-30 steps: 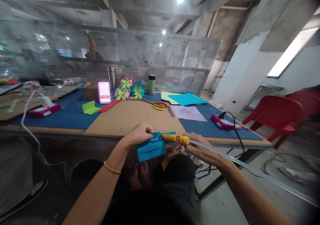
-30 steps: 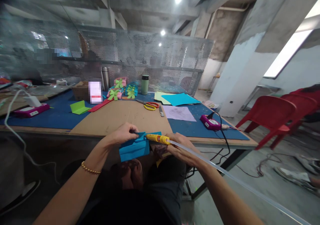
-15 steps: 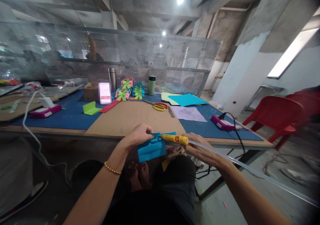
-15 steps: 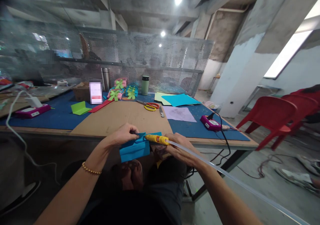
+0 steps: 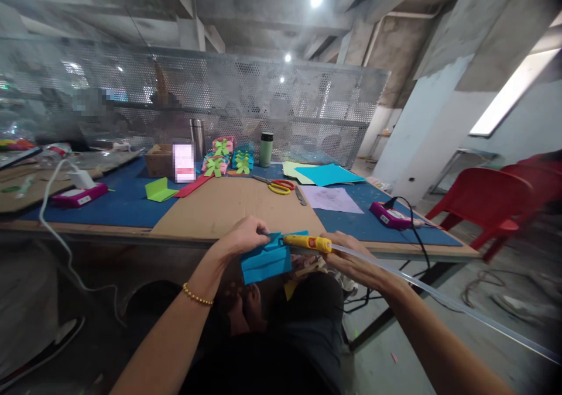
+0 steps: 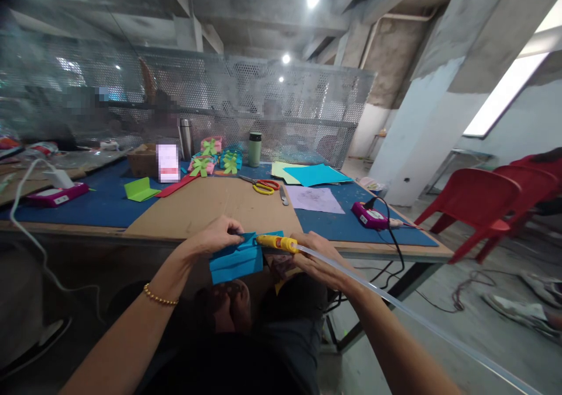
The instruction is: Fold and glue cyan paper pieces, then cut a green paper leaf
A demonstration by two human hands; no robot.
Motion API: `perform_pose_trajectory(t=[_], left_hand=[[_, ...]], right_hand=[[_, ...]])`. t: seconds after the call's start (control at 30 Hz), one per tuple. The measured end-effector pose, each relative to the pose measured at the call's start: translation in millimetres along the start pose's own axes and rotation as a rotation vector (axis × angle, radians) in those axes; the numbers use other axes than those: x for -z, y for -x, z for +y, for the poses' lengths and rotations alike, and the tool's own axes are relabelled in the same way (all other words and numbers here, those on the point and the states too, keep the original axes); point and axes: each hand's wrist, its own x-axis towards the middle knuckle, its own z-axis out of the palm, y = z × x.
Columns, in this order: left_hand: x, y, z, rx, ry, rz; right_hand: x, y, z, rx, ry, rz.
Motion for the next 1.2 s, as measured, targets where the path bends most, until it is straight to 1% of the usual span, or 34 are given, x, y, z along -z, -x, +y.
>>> perform_pose_trajectory(t=[0.13,0.37,0.53,0.7,0.87,1.0,1.2], left_hand=[[1.1,0.6,1.2,-0.001,-0.012,-0.002],[1.2,1.6,2.8,0.016,-0.015,0.005],[1.0,1.5,2.9,0.005,-0.014,0.001],[1.1,1.4,2.5,0.002,-0.014,0.0],[1.1,1.9,2.4,0.02,-0.028,0.006],[0.8,0.8,1.2,0.017,-0.028,0.004],[0.4,0.6,0.7,0.018,-0.028,0.006]], right_hand=[[1.7,0.7,1.9,0.01,0.0,0.0],[-3.7,-0.9,5.4,0.01,0.015,-0.007],[0.8,-0.6,2.0,0.033,-0.03,-0.037],[3.8,0.3,2.1,0.007,-0.02,-0.001],[2.9,-2.1,-1.0,-0.007,-0.011,-0.013],[3.7,-3.6,-3.9,0.015,-0.011,-0.016],[2.9,0.3,4.0,0.015,-0.023,0.015]])
